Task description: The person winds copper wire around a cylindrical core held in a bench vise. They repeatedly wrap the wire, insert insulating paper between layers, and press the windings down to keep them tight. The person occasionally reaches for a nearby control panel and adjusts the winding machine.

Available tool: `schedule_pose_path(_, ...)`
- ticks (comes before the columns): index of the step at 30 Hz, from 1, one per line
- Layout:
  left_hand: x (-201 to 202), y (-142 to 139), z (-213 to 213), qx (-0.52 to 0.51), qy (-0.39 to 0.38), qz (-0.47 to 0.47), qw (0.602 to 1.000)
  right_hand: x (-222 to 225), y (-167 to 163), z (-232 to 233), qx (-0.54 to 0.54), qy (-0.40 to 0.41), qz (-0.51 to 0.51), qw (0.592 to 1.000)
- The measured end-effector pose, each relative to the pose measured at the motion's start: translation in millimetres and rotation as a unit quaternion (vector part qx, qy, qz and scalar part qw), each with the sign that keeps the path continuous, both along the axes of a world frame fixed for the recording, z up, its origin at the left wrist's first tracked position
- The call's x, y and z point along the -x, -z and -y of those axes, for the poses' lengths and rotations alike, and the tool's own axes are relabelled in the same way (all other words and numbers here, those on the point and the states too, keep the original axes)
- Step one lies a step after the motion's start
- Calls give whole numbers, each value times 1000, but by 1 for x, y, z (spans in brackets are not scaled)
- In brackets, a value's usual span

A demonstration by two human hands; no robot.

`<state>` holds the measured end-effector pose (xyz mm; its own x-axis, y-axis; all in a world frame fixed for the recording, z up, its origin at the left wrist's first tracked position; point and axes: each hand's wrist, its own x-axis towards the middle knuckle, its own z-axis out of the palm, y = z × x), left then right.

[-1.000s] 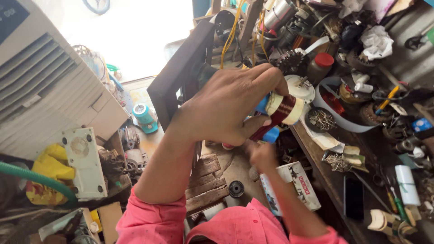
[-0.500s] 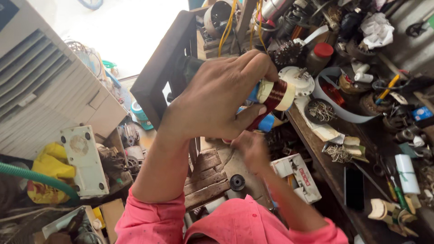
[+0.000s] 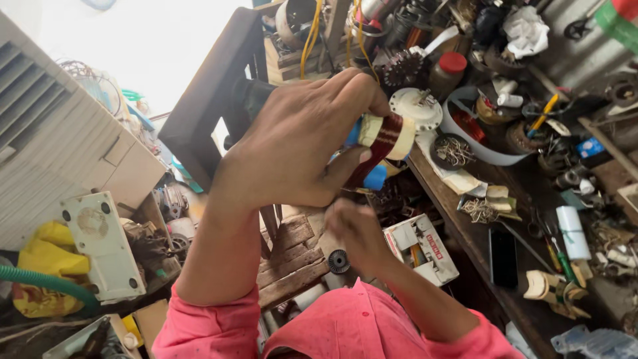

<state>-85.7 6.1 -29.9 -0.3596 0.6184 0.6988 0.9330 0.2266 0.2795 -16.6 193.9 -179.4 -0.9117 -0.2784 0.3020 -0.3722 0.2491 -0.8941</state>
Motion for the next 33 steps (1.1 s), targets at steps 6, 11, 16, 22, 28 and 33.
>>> schedule_pose_path(6,0,3,-2,29,16,17,999,23,-90,-79,-125,204,-176,955)
schedule_pose_path(11,2,4,8,17,35,6,999,51,-3,-14,-91,226,2,970)
schedule_pose_path(16,5,2,14,-4,37,-6,999,-45,-7,-26,-35,-126,-243,961)
schedule_pose_path(22,0,4,10,22,52,13,998,68,-79,-69,-53,64,-200,976)
schedule_pose_path(28,20,6,12,6,-10,-37,999,100,45,-13,186,198,-181,945)
schedule_pose_path(33,51,5,0,-29,-148,-57,987,79,25,40,141,342,-405,836)
